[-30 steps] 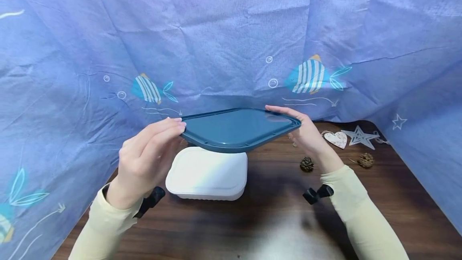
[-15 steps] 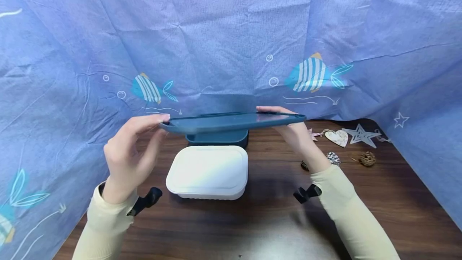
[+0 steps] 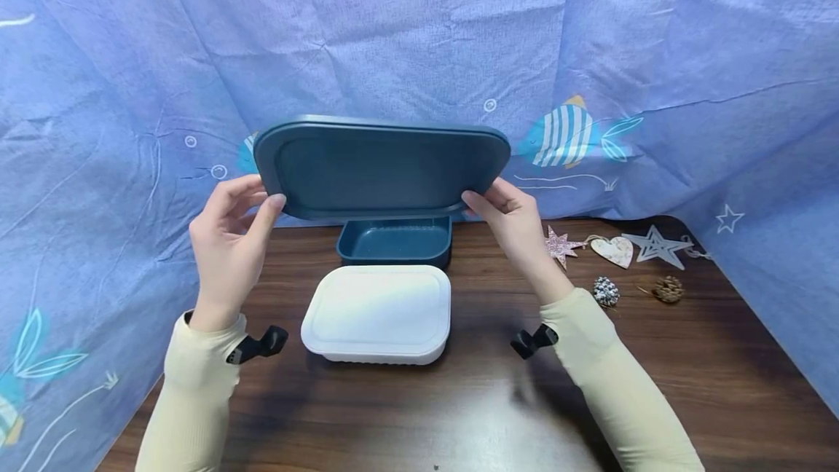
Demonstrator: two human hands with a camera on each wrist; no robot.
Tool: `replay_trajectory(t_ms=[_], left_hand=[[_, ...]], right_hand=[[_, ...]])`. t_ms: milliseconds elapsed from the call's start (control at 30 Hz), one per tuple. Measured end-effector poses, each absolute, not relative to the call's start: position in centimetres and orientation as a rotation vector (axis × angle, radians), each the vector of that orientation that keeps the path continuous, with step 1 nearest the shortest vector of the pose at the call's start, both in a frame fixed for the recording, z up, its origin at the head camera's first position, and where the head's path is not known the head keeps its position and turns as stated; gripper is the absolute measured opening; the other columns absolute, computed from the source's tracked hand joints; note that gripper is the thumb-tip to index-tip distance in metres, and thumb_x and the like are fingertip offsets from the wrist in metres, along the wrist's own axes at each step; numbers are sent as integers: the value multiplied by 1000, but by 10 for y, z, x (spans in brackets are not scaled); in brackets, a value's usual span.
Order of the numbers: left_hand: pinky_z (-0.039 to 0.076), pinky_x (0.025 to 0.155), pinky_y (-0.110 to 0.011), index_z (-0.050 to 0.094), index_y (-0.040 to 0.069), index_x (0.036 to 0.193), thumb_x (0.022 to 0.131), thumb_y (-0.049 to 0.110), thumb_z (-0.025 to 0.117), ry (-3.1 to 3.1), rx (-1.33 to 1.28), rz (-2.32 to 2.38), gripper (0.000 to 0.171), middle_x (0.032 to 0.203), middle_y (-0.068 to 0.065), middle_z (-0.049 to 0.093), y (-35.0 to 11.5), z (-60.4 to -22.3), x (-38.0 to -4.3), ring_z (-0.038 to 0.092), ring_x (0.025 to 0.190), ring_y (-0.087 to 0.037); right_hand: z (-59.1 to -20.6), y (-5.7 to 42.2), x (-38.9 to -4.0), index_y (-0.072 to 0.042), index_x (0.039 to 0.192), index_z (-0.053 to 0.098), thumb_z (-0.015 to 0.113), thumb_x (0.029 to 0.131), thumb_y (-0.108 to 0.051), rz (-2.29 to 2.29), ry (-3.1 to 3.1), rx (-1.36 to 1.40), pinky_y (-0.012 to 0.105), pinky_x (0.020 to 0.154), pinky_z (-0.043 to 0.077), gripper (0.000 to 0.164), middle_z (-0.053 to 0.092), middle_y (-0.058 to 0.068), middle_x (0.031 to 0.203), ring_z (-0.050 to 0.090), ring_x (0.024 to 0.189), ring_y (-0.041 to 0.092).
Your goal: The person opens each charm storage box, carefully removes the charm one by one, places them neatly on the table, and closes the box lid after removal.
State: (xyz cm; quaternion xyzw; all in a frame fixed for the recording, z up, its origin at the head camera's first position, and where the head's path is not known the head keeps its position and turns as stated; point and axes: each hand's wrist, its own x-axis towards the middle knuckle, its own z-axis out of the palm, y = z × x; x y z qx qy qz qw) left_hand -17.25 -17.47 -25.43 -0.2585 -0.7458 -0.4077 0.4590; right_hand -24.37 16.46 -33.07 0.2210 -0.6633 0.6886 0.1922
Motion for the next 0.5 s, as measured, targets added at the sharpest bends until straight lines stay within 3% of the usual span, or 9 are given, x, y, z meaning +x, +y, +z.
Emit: replay_trajectory(t_ms=[200, 400, 500], left_hand=[[54, 71, -15, 69, 2, 125, 95, 8, 71, -1924, -570, -1037, 31, 112, -8, 73, -186, -263, -194, 72, 89, -16], [51, 71, -11, 63, 7, 137, 98, 13, 68, -2016, -541, -948, 40, 116, -10, 71, -199, -278, -216, 71, 92, -22], [49, 71, -9, 61, 7, 140, 99, 16, 67, -2068, -531, -938, 43, 116, -13, 70, -204, -286, -225, 71, 93, -25]], right_hand=[[-331, 149, -255, -13, 132, 69, 73, 95, -19, 1939, -1890, 545, 24, 81, 55, 37, 75, -5, 104, 69, 93, 11], [-339, 138, -267, -19, 152, 47, 70, 97, -17, 1914, -1929, 560, 24, 77, 57, 60, 72, 14, 118, 71, 96, 7], [-345, 134, -272, -24, 157, 37, 70, 98, -21, 1869, -2003, 529, 27, 81, 58, 67, 68, 18, 125, 71, 100, 11]])
